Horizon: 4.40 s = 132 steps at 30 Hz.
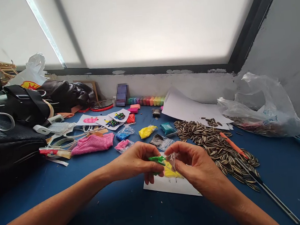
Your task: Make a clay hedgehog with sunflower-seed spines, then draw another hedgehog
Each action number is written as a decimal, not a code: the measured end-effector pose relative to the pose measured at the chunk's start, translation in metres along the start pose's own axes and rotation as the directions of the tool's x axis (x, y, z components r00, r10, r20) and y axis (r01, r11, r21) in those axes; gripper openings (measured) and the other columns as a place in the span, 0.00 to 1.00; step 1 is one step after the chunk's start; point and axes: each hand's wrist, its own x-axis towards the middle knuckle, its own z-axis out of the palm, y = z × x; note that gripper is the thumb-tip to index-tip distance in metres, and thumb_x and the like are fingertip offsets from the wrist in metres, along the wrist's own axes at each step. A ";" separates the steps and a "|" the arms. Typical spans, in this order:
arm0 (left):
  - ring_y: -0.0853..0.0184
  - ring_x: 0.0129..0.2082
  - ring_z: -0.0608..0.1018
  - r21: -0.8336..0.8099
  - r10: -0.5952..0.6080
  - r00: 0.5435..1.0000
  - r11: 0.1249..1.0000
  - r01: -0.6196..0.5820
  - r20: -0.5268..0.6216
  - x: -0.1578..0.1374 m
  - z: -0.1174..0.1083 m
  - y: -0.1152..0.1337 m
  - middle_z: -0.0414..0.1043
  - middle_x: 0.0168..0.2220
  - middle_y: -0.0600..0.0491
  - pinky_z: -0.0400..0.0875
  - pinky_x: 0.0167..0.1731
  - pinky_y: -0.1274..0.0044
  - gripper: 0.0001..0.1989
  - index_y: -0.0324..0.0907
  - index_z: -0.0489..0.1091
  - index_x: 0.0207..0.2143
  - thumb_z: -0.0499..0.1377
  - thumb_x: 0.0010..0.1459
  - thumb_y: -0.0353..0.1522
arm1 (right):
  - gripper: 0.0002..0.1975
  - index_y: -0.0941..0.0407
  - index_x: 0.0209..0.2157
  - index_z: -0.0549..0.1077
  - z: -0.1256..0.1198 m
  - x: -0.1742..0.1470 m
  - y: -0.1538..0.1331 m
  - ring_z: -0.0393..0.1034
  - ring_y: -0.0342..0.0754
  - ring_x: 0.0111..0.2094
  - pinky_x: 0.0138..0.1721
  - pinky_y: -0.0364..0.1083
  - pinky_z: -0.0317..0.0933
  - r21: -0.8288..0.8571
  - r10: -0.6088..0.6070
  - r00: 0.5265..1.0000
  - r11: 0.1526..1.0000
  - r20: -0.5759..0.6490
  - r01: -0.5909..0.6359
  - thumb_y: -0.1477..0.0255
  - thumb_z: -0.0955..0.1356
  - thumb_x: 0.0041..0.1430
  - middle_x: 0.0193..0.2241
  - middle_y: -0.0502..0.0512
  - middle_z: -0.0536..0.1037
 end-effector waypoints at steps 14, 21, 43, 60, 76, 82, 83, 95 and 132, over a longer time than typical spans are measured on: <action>0.71 0.20 0.76 0.144 0.011 1.000 0.990 -0.010 -0.007 -0.001 0.001 0.000 0.75 0.27 0.49 0.70 0.21 0.81 0.24 0.35 0.72 0.31 0.58 0.57 0.49 | 0.09 0.53 0.38 0.76 -0.002 0.001 0.009 0.63 0.43 0.24 0.24 0.43 0.57 -0.226 -0.095 0.990 0.967 0.102 0.116 0.66 0.68 0.56 0.24 0.49 0.74; 0.70 0.19 0.76 0.156 0.036 0.999 0.987 -0.037 0.011 -0.005 0.001 0.009 0.72 0.21 0.52 0.71 0.22 0.80 0.24 0.36 0.70 0.31 0.54 0.59 0.50 | 0.13 0.50 0.40 0.78 0.002 -0.003 0.005 0.72 0.49 0.30 0.30 0.46 0.65 -0.226 -0.207 0.978 0.953 -0.003 0.201 0.72 0.65 0.56 0.32 0.52 0.80; 0.73 0.17 0.72 0.101 0.117 0.976 0.990 -0.099 -0.183 -0.001 0.008 0.007 0.68 0.18 0.55 0.68 0.18 0.83 0.15 0.35 0.69 0.25 0.63 0.52 0.39 | 0.06 0.52 0.39 0.70 0.004 -0.003 0.013 0.68 0.45 0.28 0.29 0.44 0.63 -0.400 -0.300 0.954 0.873 0.010 0.279 0.71 0.66 0.58 0.30 0.50 0.77; 0.74 0.19 0.71 0.172 0.139 0.956 0.980 -0.097 -0.257 -0.001 0.012 0.006 0.68 0.20 0.56 0.65 0.19 0.84 0.11 0.36 0.69 0.27 0.62 0.53 0.35 | 0.05 0.52 0.36 0.71 0.008 -0.003 0.012 0.62 0.43 0.23 0.25 0.42 0.58 -0.381 -0.219 0.975 0.904 -0.023 0.194 0.69 0.65 0.57 0.23 0.46 0.71; 0.74 0.26 0.71 0.650 0.435 0.878 0.729 -0.213 -0.200 -0.006 0.027 0.001 0.69 0.32 0.55 0.67 0.27 0.82 0.05 0.40 0.68 0.29 0.61 0.54 0.32 | 0.05 0.52 0.27 0.65 0.021 -0.005 0.010 0.63 0.42 0.19 0.20 0.41 0.56 -0.547 -0.318 0.909 0.827 -0.269 0.128 0.68 0.65 0.55 0.18 0.44 0.68; 0.72 0.31 0.73 0.768 0.575 0.795 0.593 -0.243 -0.193 -0.008 0.026 0.001 0.71 0.41 0.53 0.69 0.32 0.79 0.02 0.39 0.69 0.27 0.58 0.52 0.26 | 0.08 0.52 0.28 0.68 0.024 -0.006 0.010 0.66 0.43 0.20 0.21 0.41 0.59 -0.440 -0.281 0.922 0.887 -0.267 0.143 0.64 0.66 0.57 0.19 0.45 0.72; 0.71 0.32 0.73 0.782 0.591 0.784 0.574 -0.242 -0.191 -0.008 0.025 0.001 0.70 0.41 0.53 0.69 0.32 0.79 0.02 0.39 0.69 0.26 0.58 0.51 0.26 | 0.08 0.52 0.29 0.69 0.024 -0.007 0.010 0.66 0.43 0.20 0.21 0.41 0.59 -0.424 -0.275 0.921 0.895 -0.277 0.140 0.63 0.67 0.57 0.20 0.45 0.72; 0.68 0.34 0.73 0.756 0.660 0.708 0.591 -0.281 -0.252 -0.005 0.018 0.006 0.70 0.34 0.51 0.67 0.35 0.77 0.09 0.41 0.59 0.23 0.55 0.49 0.22 | 0.11 0.53 0.31 0.75 0.023 -0.004 0.005 0.72 0.50 0.36 0.38 0.45 0.67 0.045 -0.147 0.975 0.987 -0.166 0.156 0.59 0.69 0.56 0.33 0.52 0.78; 0.73 0.31 0.75 -0.275 0.185 0.920 0.917 -0.288 -0.346 -0.001 0.007 0.011 0.72 0.30 0.55 0.69 0.37 0.77 0.19 0.36 0.71 0.33 0.73 0.39 0.31 | 0.16 0.50 0.40 0.77 0.007 -0.004 0.004 0.76 0.54 0.34 0.34 0.49 0.71 -0.097 -0.153 0.938 0.987 -0.312 0.128 0.56 0.69 0.55 0.29 0.54 0.81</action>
